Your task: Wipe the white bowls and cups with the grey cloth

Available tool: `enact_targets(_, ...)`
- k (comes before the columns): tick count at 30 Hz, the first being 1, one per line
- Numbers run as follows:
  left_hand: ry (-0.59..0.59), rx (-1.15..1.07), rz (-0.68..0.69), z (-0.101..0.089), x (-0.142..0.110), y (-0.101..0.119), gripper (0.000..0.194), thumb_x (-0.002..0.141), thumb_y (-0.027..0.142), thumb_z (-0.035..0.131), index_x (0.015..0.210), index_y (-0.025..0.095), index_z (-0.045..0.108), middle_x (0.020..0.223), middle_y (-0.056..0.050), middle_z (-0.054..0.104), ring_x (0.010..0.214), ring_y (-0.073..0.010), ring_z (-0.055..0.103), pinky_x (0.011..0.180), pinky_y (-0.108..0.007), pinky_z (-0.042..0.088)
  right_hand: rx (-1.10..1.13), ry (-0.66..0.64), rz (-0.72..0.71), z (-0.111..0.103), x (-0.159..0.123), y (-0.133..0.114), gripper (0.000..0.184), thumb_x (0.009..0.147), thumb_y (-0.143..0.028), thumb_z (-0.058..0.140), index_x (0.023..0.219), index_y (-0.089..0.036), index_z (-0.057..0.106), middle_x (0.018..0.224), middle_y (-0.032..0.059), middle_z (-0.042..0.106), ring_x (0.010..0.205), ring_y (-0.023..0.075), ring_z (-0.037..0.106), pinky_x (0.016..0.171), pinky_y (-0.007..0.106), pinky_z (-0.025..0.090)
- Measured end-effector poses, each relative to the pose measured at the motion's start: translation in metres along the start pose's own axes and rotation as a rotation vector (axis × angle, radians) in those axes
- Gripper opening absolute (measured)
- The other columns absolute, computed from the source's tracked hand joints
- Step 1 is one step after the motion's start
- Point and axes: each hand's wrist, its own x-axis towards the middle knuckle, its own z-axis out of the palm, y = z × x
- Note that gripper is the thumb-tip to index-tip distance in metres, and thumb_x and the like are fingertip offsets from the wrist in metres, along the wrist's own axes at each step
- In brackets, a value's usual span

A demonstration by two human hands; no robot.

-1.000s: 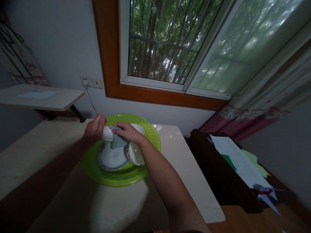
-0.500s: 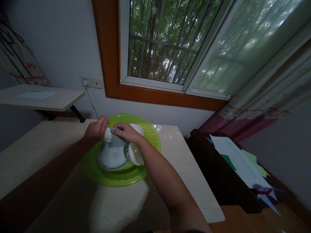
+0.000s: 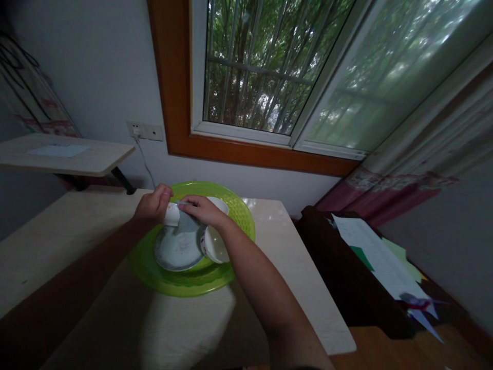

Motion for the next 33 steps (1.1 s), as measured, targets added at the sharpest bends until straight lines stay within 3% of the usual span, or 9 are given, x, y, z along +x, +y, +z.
enact_targets(6,-0.023,-0.041,0.012,-0.001,0.001,0.003,0.027,0.098,0.032,0.031,0.091,0.020,0.054,0.076,-0.006,0.066,0.064,-0.0181,0.061,0.063,-0.031,0.041,-0.061,-0.047,-0.039,0.002,0.002,0.008,0.037,0.087,-0.054,0.059,0.092,-0.017,0.066,0.080,-0.0017,0.059,0.071,0.0113,0.049,0.063,0.022,0.039)
enact_targets(13,-0.024,-0.264,-0.122,-0.001,0.005,0.003,0.029,0.098,0.038,0.033,0.085,0.021,0.053,0.063,0.000,0.055,0.059,-0.0155,0.055,0.060,-0.028,0.040,0.058,-0.017,0.028,0.004,0.000,0.012,0.036,0.087,-0.055,0.059,0.088,-0.019,0.058,0.071,-0.0039,0.052,0.063,0.0107,0.043,0.055,0.021,0.033)
enact_targets(19,0.073,-0.392,-0.222,-0.003,0.011,-0.005,0.032,0.096,0.035,0.032,0.077,0.021,0.054,0.070,-0.002,0.057,0.067,-0.0160,0.054,0.063,-0.028,0.043,0.245,0.090,0.068,-0.002,-0.002,0.005,0.035,0.083,-0.054,0.064,0.085,-0.020,0.055,0.065,-0.0062,0.044,0.056,0.0098,0.037,0.051,0.022,0.029)
enact_targets(26,0.028,-0.508,-0.385,-0.007,0.015,-0.004,0.041,0.094,0.047,0.037,0.065,0.022,0.051,0.064,-0.004,0.056,0.064,-0.0183,0.052,0.056,-0.030,0.043,0.283,0.236,0.039,-0.010,0.004,0.012,0.041,0.082,-0.061,0.061,0.087,-0.020,0.057,0.074,-0.0019,0.053,0.066,0.0126,0.046,0.061,0.024,0.037)
enact_targets(33,-0.053,-0.756,-0.496,-0.004,0.015,0.000,0.044,0.087,0.057,0.048,0.064,0.019,0.052,0.059,-0.003,0.056,0.055,-0.0159,0.050,0.050,-0.029,0.041,0.160,0.282,0.021,-0.011,0.006,0.016,0.040,0.082,-0.061,0.058,0.081,-0.021,0.057,0.072,-0.0017,0.050,0.067,0.0138,0.042,0.062,0.025,0.033)
